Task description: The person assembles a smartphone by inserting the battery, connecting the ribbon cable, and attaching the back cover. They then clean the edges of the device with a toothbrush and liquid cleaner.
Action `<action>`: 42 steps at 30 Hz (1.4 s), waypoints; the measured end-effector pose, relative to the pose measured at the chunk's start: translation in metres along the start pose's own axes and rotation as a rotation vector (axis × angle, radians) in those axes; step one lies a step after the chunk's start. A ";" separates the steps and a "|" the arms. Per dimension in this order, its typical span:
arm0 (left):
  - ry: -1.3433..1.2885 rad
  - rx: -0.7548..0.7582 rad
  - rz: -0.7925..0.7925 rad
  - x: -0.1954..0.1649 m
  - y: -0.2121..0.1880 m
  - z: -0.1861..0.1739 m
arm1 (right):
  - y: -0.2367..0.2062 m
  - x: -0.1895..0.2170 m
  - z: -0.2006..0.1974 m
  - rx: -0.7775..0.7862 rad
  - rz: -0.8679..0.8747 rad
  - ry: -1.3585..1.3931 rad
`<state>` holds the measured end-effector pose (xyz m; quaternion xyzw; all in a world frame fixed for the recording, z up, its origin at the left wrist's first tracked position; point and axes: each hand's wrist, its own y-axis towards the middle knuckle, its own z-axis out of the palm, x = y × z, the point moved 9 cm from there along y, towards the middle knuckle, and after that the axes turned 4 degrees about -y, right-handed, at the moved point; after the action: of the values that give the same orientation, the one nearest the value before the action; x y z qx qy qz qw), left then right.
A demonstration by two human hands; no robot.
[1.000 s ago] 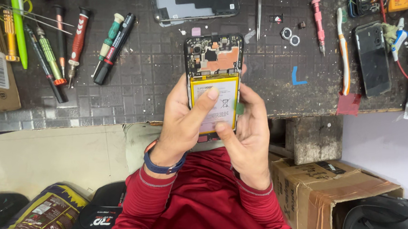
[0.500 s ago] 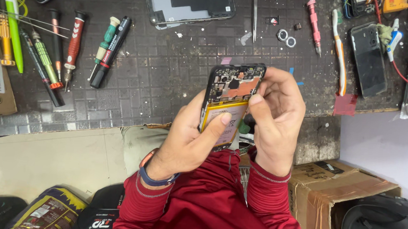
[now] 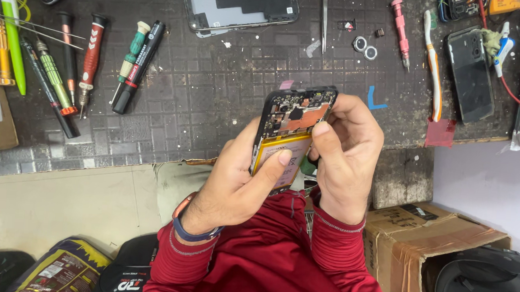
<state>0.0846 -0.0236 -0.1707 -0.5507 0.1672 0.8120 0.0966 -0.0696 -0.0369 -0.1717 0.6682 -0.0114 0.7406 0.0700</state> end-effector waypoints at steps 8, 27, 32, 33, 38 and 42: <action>-0.059 0.004 -0.046 0.004 -0.002 0.000 | -0.006 0.001 0.000 -0.043 -0.040 -0.046; 0.009 -0.009 -0.022 -0.001 -0.002 -0.001 | -0.011 0.009 0.005 -0.082 -0.048 -0.061; -0.065 -0.017 0.039 -0.004 -0.003 0.002 | -0.015 0.024 0.006 -0.140 -0.200 -0.258; -0.089 -0.033 0.047 -0.003 -0.003 0.002 | -0.019 0.027 0.007 -0.168 -0.233 -0.309; -0.154 -0.098 0.060 0.004 -0.005 -0.003 | -0.035 0.052 0.029 -0.171 -0.514 -0.736; -0.170 -0.109 0.062 0.007 -0.007 -0.006 | -0.040 0.055 0.041 -0.166 -0.593 -0.944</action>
<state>0.0893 -0.0193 -0.1807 -0.4788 0.1310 0.8664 0.0552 -0.0293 0.0031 -0.1157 0.8940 0.0887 0.3064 0.3146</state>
